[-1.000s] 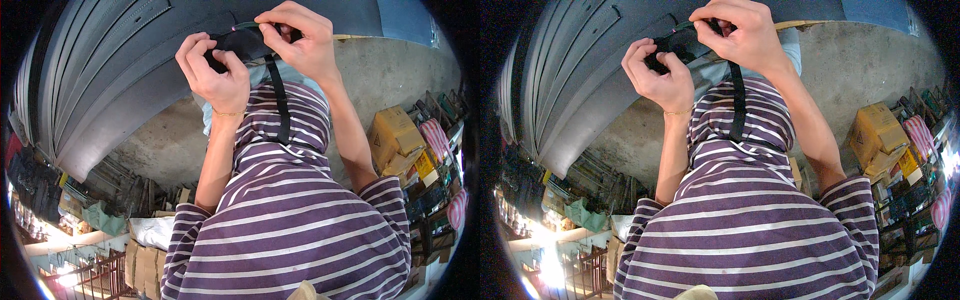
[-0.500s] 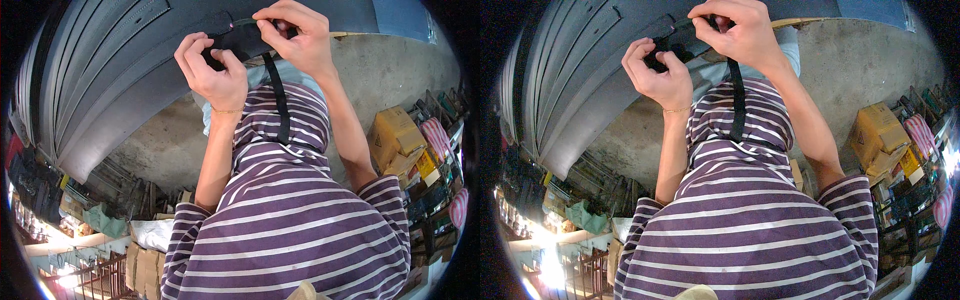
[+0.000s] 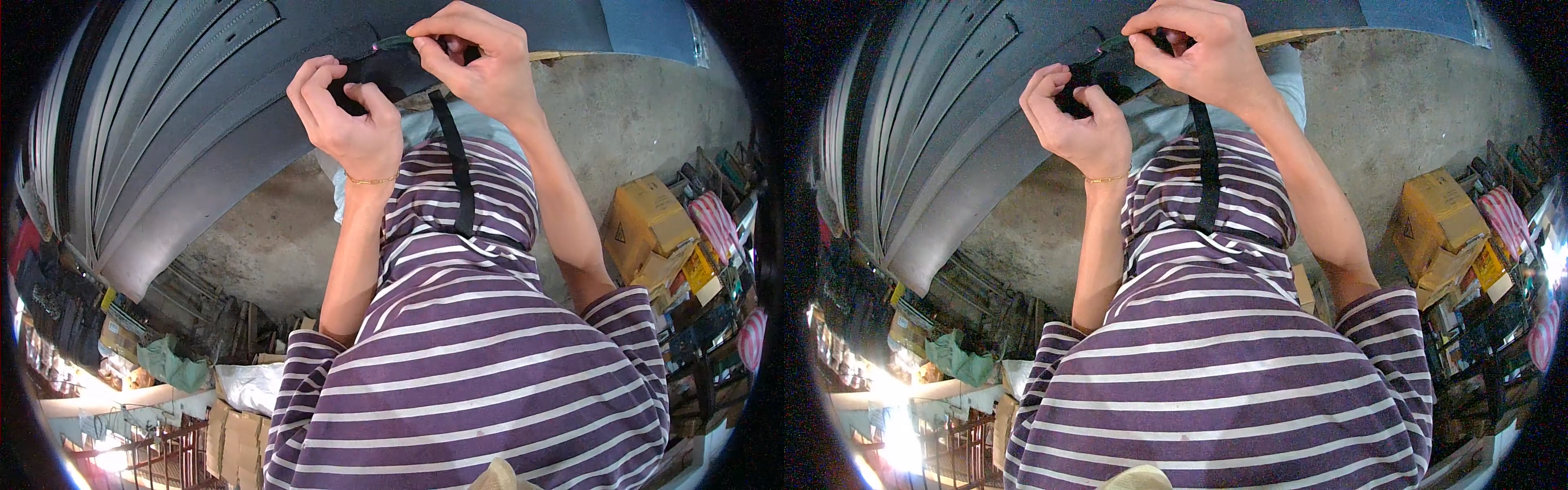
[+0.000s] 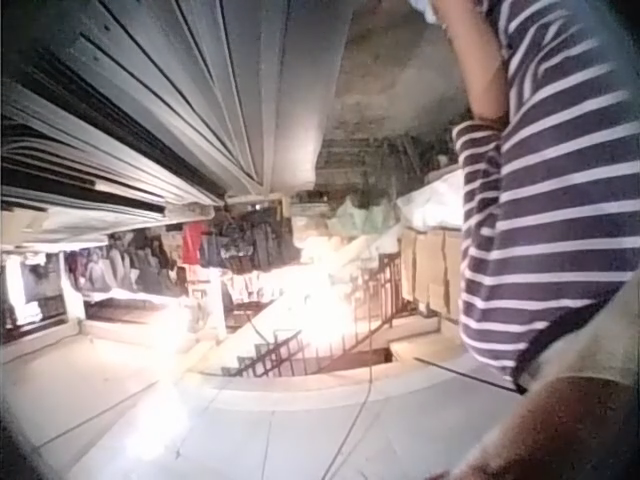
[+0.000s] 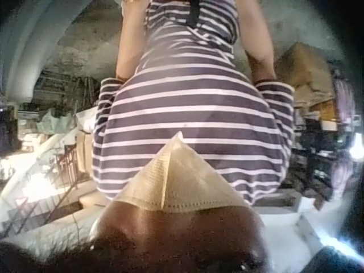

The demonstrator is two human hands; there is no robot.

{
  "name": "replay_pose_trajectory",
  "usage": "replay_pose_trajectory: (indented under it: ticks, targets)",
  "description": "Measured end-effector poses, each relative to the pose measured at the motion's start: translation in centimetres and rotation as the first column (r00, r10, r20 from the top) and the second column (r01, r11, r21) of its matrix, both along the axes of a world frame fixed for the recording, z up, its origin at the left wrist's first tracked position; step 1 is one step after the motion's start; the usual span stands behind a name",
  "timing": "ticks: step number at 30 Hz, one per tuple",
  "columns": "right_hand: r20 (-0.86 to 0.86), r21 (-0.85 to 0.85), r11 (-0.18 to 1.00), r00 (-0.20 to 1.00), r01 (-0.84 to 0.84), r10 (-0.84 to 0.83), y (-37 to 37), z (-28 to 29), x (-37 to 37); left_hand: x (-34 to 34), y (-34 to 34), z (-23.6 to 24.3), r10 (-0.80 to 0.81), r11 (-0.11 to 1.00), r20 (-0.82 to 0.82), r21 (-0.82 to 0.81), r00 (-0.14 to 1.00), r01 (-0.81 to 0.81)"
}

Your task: The person is applying a liquid finish to the edges and surfaces of leather belts using an applicator tool and a cloth.

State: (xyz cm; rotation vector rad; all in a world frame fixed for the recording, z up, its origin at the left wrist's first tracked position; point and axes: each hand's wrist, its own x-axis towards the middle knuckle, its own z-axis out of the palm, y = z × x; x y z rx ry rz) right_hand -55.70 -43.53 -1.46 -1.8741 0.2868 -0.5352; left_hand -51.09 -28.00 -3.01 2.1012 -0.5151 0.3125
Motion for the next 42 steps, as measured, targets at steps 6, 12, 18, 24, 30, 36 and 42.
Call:
replay_pose_trajectory:
  ticks: [6,12,18,24,30,36,42]
  targets:
    - [-0.064,-0.049,0.998,0.998,-0.03,0.027,-0.1,1.3,0.4,0.4,0.2,0.8,-0.003,1.0,-0.045,-0.027,0.999,0.002]
    - [0.015,0.335,0.919,0.974,0.207,-0.225,-0.9,-0.4,0.3,3.8,-0.7,3.3,-0.093,0.993,-0.577,-0.118,0.812,0.03]
    - [0.156,0.897,0.442,0.933,0.003,-0.323,-2.4,-2.2,-1.0,14.6,-13.7,5.8,-0.327,0.944,0.37,0.16,0.869,0.287]
    - [0.165,0.896,0.443,0.949,-0.03,-0.268,-0.9,-2.8,1.1,21.1,-18.3,1.0,-0.582,0.675,-0.097,0.497,0.807,0.546]
    - [0.267,0.905,0.402,0.921,-0.138,-0.284,-2.1,-3.5,-0.6,13.9,-4.7,6.3,-0.363,0.906,-0.18,0.161,0.914,0.391]
    - [0.258,0.941,0.278,0.943,-0.195,-0.209,-4.1,-2.9,0.3,6.2,3.7,1.3,-0.576,0.665,-0.025,0.567,0.817,0.486]
    - [0.239,0.929,0.33,0.954,-0.17,-0.181,-3.7,-3.3,-0.2,4.5,1.1,1.4,-0.501,0.685,0.062,0.638,0.863,0.352]
